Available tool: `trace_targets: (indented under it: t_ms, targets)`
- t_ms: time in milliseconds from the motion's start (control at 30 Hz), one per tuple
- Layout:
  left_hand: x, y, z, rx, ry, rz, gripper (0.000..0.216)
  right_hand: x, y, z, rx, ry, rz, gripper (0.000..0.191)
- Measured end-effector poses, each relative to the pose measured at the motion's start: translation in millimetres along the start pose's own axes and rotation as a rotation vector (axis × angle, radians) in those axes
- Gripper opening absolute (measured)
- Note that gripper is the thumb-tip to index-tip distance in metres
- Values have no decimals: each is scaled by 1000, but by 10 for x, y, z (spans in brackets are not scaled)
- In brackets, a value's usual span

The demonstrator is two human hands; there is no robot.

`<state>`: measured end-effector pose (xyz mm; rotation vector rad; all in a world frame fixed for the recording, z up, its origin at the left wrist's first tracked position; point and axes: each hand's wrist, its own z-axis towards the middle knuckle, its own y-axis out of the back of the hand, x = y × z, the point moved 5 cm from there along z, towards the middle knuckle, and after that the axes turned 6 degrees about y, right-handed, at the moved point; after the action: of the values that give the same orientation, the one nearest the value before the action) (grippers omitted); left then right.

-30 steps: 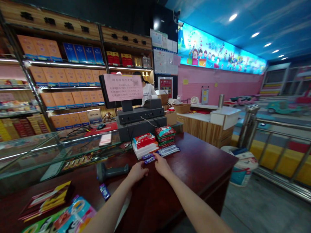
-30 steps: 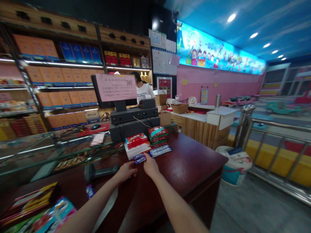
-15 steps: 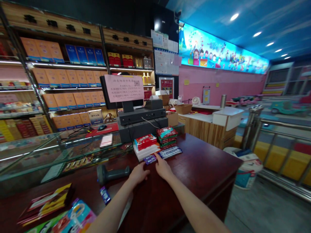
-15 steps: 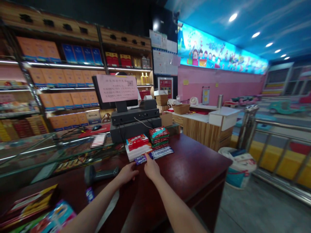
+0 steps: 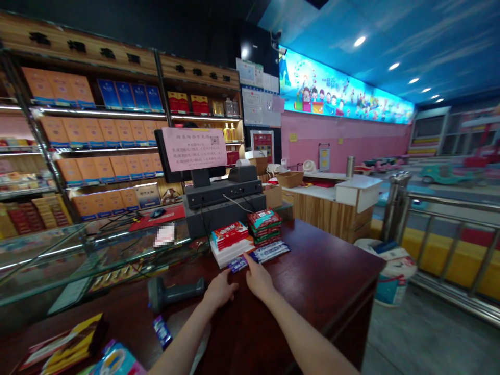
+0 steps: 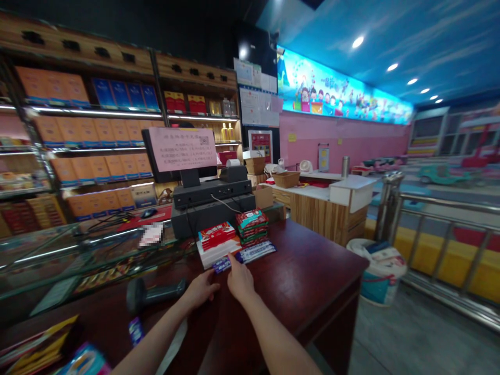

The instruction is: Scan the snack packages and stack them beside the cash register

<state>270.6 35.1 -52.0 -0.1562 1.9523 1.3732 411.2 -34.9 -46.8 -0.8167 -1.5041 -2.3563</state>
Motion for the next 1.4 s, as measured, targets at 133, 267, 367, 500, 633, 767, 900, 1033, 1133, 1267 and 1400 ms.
trace_targets:
  t_ms: [133,267,367,500,633,767,900,1033,1133,1267,1400]
  targets:
    - [6,-18,1,3,0,-2,61,34,8,-23,22,-3,-58,66]
    - [-5,-24,-11,9,-1,-10,59,65,18,-55,21,-6,-83,67]
    - [-22,-13,-51,8,-6,-32,57,92,25,-80,-7,27,-91,69]
    - [-56,23,-153,9,-11,-84,55,97,22,-106,-45,54,-86,69]
    - [-70,110,-272,5,-27,-122,60,76,8,-110,-85,88,-38,67]
    - [-35,244,-377,-14,-59,-127,58,73,-2,-108,-118,143,2,67]
    - [17,370,-474,-20,-111,-110,59,113,3,-124,-127,178,-12,64]
    - [58,505,-564,-57,-142,-116,57,152,4,-135,-127,202,-49,63]
    - [75,618,-623,-88,-161,-123,55,174,-14,-123,-124,239,-73,63]
    - [103,800,-693,-170,-215,-143,54,250,-35,-104,-115,281,-120,60]
    - [180,964,-745,-231,-258,-195,51,413,-30,-104,-98,316,-168,59]
